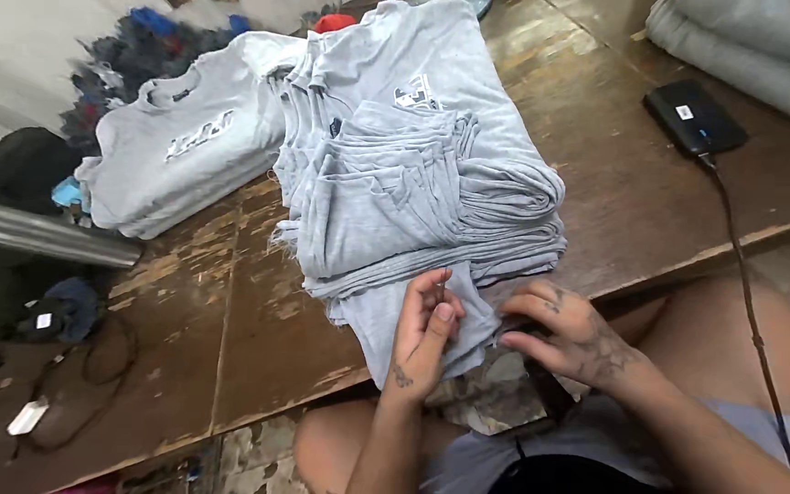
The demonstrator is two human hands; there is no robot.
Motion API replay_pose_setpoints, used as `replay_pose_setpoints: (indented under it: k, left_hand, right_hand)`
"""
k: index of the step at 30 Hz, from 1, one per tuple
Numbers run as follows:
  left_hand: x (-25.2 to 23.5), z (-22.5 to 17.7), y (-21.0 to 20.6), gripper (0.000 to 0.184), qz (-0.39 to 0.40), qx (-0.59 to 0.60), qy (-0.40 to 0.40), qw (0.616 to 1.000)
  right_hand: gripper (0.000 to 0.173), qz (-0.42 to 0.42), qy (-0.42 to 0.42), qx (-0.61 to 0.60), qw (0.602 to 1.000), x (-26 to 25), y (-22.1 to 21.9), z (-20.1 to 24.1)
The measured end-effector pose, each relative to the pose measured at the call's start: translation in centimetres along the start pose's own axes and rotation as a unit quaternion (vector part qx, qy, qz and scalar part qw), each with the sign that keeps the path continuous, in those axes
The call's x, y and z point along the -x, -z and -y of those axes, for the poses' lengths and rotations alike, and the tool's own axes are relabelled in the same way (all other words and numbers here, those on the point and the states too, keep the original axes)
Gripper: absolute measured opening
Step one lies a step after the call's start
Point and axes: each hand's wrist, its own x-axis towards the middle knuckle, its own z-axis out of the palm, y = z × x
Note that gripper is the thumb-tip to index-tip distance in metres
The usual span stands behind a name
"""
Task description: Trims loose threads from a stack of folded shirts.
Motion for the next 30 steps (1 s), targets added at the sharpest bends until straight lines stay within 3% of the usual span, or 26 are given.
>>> replay_pose_setpoints:
  k: [6,14,18,24,27,30]
  left_hand:
    - [0.7,0.5,-0.2,0.046,0.043,-0.13,0.025,0.99]
    - [2.0,-0.9,1.8,0.035,0.172,-0.324,-0.028,0.93]
    - [2.1,-1.0,1.6,0.029,0.166,-0.373,-0.057,0.911]
    - [2.5,0.4,1.4,0.034,0.128,-0.359,-0.069,0.922]
    - [2.8,1.4,1.8,0.043,0.064,-0.208,0.015,0.976]
    - [2.6,1.8,2.0,0.044,0.046,-0.117,0.058,0.99]
  right_hand:
    - [0.021,0.036,0.032,0.017,0.999,-0.4,-2.9,-1.3]
    - [0.028,0.036,0.044,-0.08,0.995,0.9,-1.2,-1.8]
    - [0.032,0.024,0.039,-0.088,0.995,1.0,-1.3,-1.7]
    - [0.035,0.027,0.0,-0.167,0.986,0.8,-0.9,-0.9]
    - [0.033,-0.012,-0.005,-0.158,0.987,0.7,-1.6,-0.3]
    - [0.02,0.026,-0.013,-0.054,0.998,-0.1,-3.0,0.4]
